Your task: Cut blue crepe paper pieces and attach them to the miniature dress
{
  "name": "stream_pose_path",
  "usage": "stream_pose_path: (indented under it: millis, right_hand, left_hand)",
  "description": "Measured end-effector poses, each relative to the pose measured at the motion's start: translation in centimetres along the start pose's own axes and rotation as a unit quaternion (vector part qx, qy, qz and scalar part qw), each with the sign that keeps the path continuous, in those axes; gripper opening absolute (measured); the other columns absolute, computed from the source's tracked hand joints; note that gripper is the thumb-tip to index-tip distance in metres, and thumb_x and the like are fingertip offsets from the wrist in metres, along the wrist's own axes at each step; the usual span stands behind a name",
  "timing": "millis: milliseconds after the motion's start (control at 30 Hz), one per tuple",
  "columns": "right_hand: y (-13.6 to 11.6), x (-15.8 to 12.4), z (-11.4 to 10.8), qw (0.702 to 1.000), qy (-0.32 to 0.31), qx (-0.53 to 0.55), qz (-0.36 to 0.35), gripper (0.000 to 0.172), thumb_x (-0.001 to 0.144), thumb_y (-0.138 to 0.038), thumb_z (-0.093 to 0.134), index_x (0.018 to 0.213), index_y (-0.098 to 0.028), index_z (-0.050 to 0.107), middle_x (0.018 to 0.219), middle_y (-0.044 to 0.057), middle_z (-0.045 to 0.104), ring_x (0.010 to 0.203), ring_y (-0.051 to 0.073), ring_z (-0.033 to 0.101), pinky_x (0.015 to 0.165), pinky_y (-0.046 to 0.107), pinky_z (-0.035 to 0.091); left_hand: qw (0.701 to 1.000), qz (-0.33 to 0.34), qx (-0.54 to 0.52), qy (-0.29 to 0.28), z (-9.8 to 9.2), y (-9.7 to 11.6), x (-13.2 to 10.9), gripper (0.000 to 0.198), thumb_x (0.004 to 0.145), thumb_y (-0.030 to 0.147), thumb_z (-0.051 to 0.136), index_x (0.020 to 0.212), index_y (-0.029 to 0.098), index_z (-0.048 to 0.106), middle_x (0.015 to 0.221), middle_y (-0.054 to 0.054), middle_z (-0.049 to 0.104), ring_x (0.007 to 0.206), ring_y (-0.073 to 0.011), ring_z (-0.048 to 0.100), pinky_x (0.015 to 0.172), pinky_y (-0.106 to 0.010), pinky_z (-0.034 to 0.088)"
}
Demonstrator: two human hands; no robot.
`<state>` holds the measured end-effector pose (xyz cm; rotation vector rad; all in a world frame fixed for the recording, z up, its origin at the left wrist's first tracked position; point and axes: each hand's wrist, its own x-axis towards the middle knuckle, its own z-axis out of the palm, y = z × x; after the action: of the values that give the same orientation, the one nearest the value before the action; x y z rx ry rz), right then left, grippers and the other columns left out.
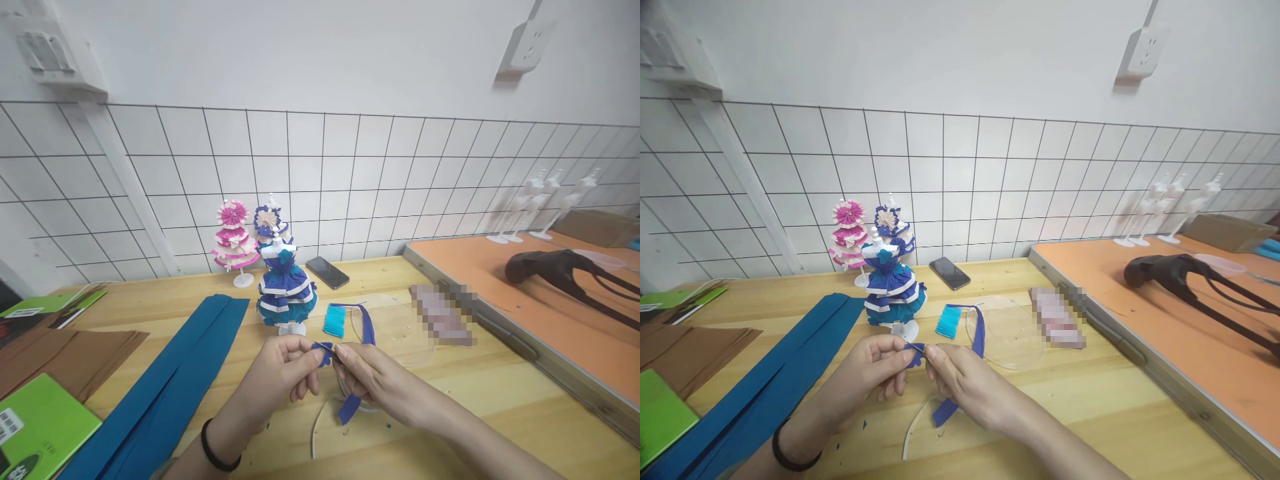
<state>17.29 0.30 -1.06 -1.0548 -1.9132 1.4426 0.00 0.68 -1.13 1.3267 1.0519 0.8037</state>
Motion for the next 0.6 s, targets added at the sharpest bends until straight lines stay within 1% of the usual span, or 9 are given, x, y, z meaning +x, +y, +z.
stream_pose_path:
  millis: [233, 600]
  right_hand:
    - [-0.01, 0.02, 0.06, 1.0, 0.002, -0.003, 0.004, 0.043, 0.087, -0.051, 0.02, 0.066, -0.017, 0.036, 0.054, -0.006, 0.027, 0.047, 0.007, 0.025, 0.043, 0.02, 0.024]
    - [-0.03, 0.07, 0.12, 1.0, 0.005, 0.001, 0.001, 0.042, 0.088, -0.049, 0.021, 0.065, -0.018, 0.035, 0.054, -0.007, 0.026, 0.047, 0.007, 0.024, 0.043, 0.02, 0.023]
  left_hand:
    - [1.0, -0.002, -0.003, -0.005, 0.07, 0.07, -0.1, 0.025, 0.074, 0.033, 0.053, 0.059, 0.014, 0.054, 0.044, 0.002, 0.054, 0.036, -0.0044, 0.038, 0.037, -0.016, 0.028]
    - [1.0, -0.011, -0.006, -0.026, 0.13, -0.08, -0.11, 0.022, 0.073, 0.032, 0.053, 0.062, 0.013, 0.056, 0.044, 0.002, 0.054, 0.035, -0.0039, 0.037, 0.036, -0.016, 0.028]
